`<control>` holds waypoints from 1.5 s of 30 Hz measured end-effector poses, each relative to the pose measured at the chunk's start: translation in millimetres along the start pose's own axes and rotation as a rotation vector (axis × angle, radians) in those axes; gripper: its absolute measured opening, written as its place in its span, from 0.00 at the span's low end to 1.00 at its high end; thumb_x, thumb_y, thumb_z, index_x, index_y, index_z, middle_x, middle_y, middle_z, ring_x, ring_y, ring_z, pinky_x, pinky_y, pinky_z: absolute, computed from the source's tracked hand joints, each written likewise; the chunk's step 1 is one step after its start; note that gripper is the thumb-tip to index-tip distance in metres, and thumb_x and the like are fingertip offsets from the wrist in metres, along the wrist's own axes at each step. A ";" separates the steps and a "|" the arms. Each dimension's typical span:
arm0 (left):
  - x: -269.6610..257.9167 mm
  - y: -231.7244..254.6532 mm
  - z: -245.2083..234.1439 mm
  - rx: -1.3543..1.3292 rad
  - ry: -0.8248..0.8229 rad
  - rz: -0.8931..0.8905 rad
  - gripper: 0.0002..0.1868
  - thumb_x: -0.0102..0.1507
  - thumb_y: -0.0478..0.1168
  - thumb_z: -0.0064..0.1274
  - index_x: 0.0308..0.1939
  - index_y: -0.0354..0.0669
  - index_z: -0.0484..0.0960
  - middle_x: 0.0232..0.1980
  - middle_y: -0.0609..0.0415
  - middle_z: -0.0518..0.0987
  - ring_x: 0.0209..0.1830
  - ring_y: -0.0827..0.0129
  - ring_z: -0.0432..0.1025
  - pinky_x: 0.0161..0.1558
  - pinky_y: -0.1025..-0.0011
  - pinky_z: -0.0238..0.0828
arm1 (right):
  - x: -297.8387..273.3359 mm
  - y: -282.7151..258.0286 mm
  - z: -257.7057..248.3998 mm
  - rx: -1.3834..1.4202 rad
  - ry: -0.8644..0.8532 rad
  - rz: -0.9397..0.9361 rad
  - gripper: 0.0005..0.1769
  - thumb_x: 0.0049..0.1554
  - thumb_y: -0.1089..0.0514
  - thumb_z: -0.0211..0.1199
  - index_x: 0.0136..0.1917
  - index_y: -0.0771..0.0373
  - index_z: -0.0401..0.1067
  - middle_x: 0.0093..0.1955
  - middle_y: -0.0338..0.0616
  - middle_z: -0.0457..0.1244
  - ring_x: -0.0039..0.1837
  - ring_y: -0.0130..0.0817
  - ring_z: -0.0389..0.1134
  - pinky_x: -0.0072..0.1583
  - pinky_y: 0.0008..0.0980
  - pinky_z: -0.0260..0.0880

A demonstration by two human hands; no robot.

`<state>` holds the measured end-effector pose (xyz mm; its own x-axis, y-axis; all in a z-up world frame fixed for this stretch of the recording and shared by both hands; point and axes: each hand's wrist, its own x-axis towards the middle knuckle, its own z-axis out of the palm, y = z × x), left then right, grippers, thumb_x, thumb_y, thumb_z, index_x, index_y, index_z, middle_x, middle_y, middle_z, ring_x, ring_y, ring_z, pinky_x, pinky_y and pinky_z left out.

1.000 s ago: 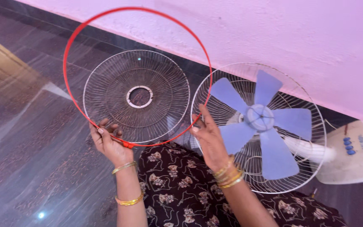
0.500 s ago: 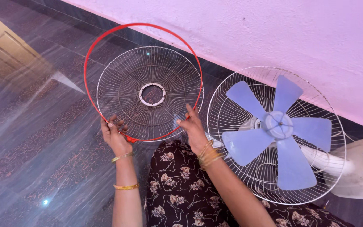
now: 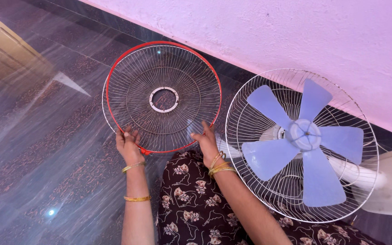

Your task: The person disassembles a table fan by removing the front grille, the red outer ring, the fan blades, and the central hub nut. The components are placed on the floor beside the fan base.

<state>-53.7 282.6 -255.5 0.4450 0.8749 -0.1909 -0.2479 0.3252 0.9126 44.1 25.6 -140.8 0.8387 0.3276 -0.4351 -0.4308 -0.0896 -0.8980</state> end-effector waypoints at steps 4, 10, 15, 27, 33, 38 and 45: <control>2.4 -5.8 -1.6 0.010 0.013 -0.038 0.24 0.73 0.37 0.44 0.73 0.40 0.66 0.61 0.53 0.74 0.52 0.70 0.73 0.55 0.69 0.72 | 2.4 4.9 -1.7 0.025 -0.001 0.057 0.51 0.51 0.53 0.64 0.83 0.58 0.47 0.87 0.52 0.20 0.87 0.42 0.22 0.81 0.45 0.30; -2.7 1.4 4.6 0.047 -0.012 0.108 0.24 0.71 0.36 0.50 0.70 0.29 0.70 0.61 0.51 0.77 0.56 0.71 0.71 0.59 0.73 0.68 | 2.8 15.0 0.4 0.016 -0.007 0.050 0.50 0.50 0.53 0.63 0.82 0.60 0.47 0.87 0.52 0.21 0.87 0.42 0.21 0.80 0.46 0.30; -8.1 16.5 16.0 0.097 0.062 0.053 0.30 0.68 0.37 0.53 0.73 0.29 0.66 0.63 0.48 0.77 0.57 0.71 0.70 0.59 0.73 0.66 | -8.1 11.8 5.5 -0.026 -0.001 0.003 0.48 0.52 0.53 0.63 0.82 0.60 0.50 0.88 0.53 0.24 0.88 0.41 0.19 0.81 0.45 0.29; -82.2 75.4 99.8 0.033 -0.208 0.201 0.23 0.68 0.36 0.52 0.67 0.34 0.72 0.68 0.51 0.75 0.68 0.70 0.68 0.70 0.70 0.60 | -112.5 -84.5 -12.2 0.289 -0.260 -0.082 0.44 0.53 0.57 0.61 0.81 0.56 0.51 0.85 0.50 0.44 0.86 0.45 0.39 0.79 0.45 0.41; -139.1 90.7 147.5 -0.059 -0.417 0.113 0.18 0.71 0.37 0.50 0.64 0.36 0.76 0.65 0.51 0.77 0.65 0.70 0.71 0.68 0.71 0.65 | -154.0 -113.1 -87.3 0.325 -0.177 -0.253 0.37 0.53 0.60 0.62 0.76 0.57 0.60 0.83 0.47 0.50 0.84 0.45 0.47 0.78 0.50 0.52; -174.2 100.4 176.4 -0.103 -0.557 0.014 0.17 0.71 0.39 0.50 0.62 0.37 0.76 0.62 0.52 0.78 0.63 0.68 0.73 0.68 0.69 0.69 | -170.6 -114.9 -168.6 0.273 0.031 -0.392 0.29 0.54 0.65 0.59 0.70 0.60 0.66 0.77 0.43 0.58 0.80 0.42 0.55 0.74 0.47 0.59; -219.4 94.3 215.8 -0.049 -0.701 -0.057 0.17 0.69 0.40 0.52 0.61 0.37 0.77 0.59 0.50 0.80 0.61 0.66 0.74 0.65 0.65 0.70 | -165.2 -103.6 -258.7 0.213 0.280 -0.545 0.24 0.57 0.67 0.58 0.67 0.62 0.68 0.71 0.43 0.63 0.75 0.38 0.60 0.73 0.39 0.62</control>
<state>10.9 43.8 -49.5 0.9038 0.4243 0.0550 -0.2389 0.3938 0.8876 36.4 -262.5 7.0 0.9985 0.0128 0.0530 0.0489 0.2182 -0.9747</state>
